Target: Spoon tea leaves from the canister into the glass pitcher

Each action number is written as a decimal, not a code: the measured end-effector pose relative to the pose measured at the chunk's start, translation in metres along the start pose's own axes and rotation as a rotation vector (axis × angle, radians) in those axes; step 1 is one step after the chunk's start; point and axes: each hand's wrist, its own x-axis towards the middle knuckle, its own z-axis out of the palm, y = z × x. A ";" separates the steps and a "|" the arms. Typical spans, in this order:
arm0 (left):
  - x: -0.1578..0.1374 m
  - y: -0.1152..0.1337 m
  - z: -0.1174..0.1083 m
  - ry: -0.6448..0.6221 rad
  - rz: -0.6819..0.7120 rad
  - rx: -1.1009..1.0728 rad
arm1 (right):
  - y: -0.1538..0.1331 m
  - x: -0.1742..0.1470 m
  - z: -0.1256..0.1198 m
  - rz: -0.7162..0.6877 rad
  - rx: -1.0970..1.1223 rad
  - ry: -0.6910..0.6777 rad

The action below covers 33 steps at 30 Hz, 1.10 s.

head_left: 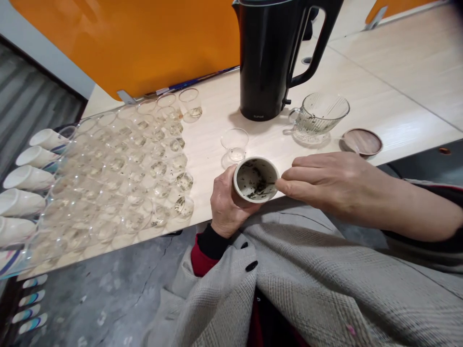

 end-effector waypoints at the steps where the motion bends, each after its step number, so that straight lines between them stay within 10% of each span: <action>1: 0.000 0.000 0.000 0.004 0.001 0.001 | 0.000 -0.002 -0.002 0.008 0.001 0.025; 28: 0.001 0.001 -0.001 0.003 0.019 -0.023 | 0.004 0.012 0.013 -0.211 -0.132 0.083; 33: 0.000 -0.001 0.001 0.000 0.019 -0.004 | -0.008 0.003 0.020 -0.032 -0.190 0.113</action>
